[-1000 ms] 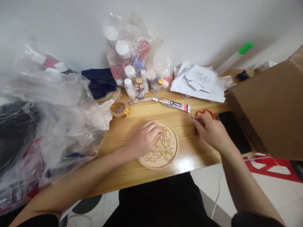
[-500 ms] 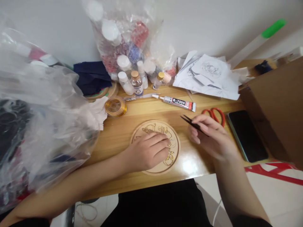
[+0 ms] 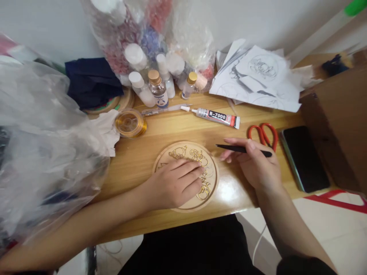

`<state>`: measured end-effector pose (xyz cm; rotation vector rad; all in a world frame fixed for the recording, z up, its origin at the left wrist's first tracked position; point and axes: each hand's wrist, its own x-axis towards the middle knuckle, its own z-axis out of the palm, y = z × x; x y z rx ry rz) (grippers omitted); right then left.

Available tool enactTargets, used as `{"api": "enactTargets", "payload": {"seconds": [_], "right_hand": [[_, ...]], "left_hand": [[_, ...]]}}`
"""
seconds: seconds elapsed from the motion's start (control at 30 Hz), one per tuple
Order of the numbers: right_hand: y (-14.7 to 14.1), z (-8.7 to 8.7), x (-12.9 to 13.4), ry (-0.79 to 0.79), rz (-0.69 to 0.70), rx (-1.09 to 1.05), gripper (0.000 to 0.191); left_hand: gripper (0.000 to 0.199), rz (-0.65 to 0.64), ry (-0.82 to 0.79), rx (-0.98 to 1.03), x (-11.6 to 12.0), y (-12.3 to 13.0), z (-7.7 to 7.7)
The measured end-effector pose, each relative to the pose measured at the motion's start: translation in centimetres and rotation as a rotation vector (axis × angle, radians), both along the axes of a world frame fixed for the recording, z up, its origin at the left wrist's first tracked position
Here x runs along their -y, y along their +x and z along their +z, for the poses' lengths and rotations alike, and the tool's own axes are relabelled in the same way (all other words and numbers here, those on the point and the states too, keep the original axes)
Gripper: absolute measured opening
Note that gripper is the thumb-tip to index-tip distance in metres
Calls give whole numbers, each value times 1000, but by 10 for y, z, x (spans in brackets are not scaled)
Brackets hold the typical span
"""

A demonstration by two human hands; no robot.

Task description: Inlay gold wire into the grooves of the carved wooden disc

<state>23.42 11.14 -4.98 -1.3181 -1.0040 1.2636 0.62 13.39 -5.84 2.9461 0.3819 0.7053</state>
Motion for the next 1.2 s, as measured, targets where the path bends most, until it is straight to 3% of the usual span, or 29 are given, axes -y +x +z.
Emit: {"api": "enactTargets", "payload": {"seconds": [0.17, 0.23, 0.43, 0.53, 0.87, 1.2], "right_hand": [[4, 13, -7, 69, 13, 248, 15], [5, 16, -16, 116, 80, 305, 11], [5, -1, -37, 100, 367, 165, 20], [9, -6, -39, 107, 382, 177, 17], [12, -1, -40, 214, 529, 395, 9], [11, -1, -40, 199, 546, 434, 8]], "left_hand": [[12, 49, 7, -22, 1, 0, 2], [15, 87, 15, -25, 2, 0, 3], [15, 131, 45, -10, 3, -2, 1], [15, 131, 47, 16, 3, -2, -2], [7, 141, 45, 46, 3, -1, -4], [7, 139, 32, 17, 3, -1, -3]]}}
